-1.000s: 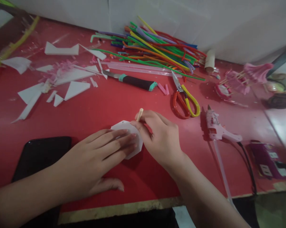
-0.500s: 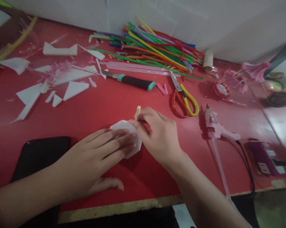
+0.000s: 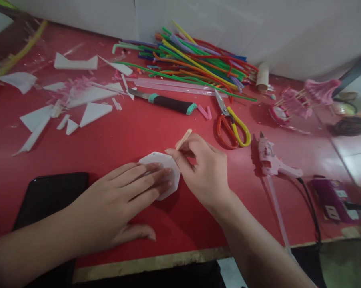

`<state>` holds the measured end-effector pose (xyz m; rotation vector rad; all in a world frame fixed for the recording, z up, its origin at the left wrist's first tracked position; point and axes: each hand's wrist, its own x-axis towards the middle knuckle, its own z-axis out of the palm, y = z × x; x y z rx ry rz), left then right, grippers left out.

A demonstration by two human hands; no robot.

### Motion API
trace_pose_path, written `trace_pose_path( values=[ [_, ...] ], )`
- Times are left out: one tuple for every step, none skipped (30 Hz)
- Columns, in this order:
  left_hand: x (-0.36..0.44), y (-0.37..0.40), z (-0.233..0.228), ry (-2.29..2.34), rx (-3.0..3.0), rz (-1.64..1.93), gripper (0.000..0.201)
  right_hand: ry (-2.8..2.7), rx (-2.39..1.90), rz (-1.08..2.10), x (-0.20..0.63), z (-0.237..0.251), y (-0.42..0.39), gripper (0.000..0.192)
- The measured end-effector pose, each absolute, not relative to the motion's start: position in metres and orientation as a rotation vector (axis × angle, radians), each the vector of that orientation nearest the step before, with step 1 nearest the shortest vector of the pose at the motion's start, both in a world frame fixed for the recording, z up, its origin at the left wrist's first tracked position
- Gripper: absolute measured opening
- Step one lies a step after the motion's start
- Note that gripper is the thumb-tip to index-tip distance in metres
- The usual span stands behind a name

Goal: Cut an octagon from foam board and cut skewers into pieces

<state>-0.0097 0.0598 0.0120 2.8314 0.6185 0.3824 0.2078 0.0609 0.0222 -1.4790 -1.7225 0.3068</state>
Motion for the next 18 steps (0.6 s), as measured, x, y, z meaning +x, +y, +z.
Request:
trace_pose_path(
  values=[
    [-0.0095,0.0600,0.0122,0.615,2.830,0.383,0.071,-1.715,-1.486,0.283,0.2082,0.0221,0.0604,0.012],
    [-0.0094,0.0602,0.0122,0.615,2.827,0.383,0.071,-1.711,-1.492,0.260,0.2086,0.0220,0.0598,0.011],
    [-0.0093,0.0603,0.0122,0.613,2.823,0.387,0.072,-1.712,-1.494,0.243,0.2088,0.0219,0.0592,0.010],
    [-0.0094,0.0604,0.0120,0.612,2.819,0.388,0.073,-1.718,-1.493,0.238,0.2088,0.0218,0.0586,0.009],
    [-0.0095,0.0603,0.0117,0.610,2.818,0.394,0.073,-1.726,-1.490,0.245,0.2087,0.0216,0.0582,0.008],
    [-0.0097,0.0603,0.0113,0.611,2.819,0.398,0.074,-1.735,-1.485,0.258,0.2085,0.0215,0.0578,0.008],
    [-0.0100,0.0601,0.0110,0.613,2.822,0.404,0.074,-1.742,-1.478,0.274,0.2082,0.0213,0.0577,0.008],
    [-0.0103,0.0599,0.0108,0.613,2.825,0.403,0.074,-1.747,-1.472,0.291,0.2078,0.0212,0.0576,0.008],
    [-0.0105,0.0596,0.0106,0.613,2.828,0.401,0.074,-1.749,-1.469,0.306,0.2075,0.0212,0.0577,0.008],
    [-0.0108,0.0593,0.0106,0.614,2.829,0.394,0.074,-1.750,-1.467,0.313,0.2073,0.0212,0.0579,0.008],
    [-0.0110,0.0590,0.0106,0.616,2.828,0.393,0.074,-1.751,-1.464,0.312,0.2071,0.0213,0.0581,0.009],
    [-0.0111,0.0587,0.0107,0.618,2.826,0.391,0.074,-1.753,-1.462,0.307,0.2071,0.0213,0.0583,0.009],
    [-0.0112,0.0586,0.0107,0.619,2.824,0.389,0.074,-1.756,-1.460,0.301,0.2072,0.0213,0.0586,0.009],
    [-0.0112,0.0585,0.0108,0.615,2.824,0.386,0.074,-1.756,-1.458,0.297,0.2073,0.0212,0.0588,0.009],
    [-0.0112,0.0586,0.0108,0.616,2.823,0.389,0.074,-1.756,-1.452,0.297,0.2075,0.0210,0.0590,0.009],
    [-0.0111,0.0587,0.0108,0.619,2.821,0.394,0.074,-1.756,-1.448,0.302,0.2077,0.0208,0.0592,0.010],
    [-0.0110,0.0589,0.0107,0.617,2.821,0.395,0.074,-1.757,-1.445,0.306,0.2079,0.0206,0.0594,0.010],
    [-0.0109,0.0591,0.0107,0.622,2.819,0.397,0.074,-1.757,-1.445,0.309,0.2080,0.0204,0.0595,0.010]
  ],
)
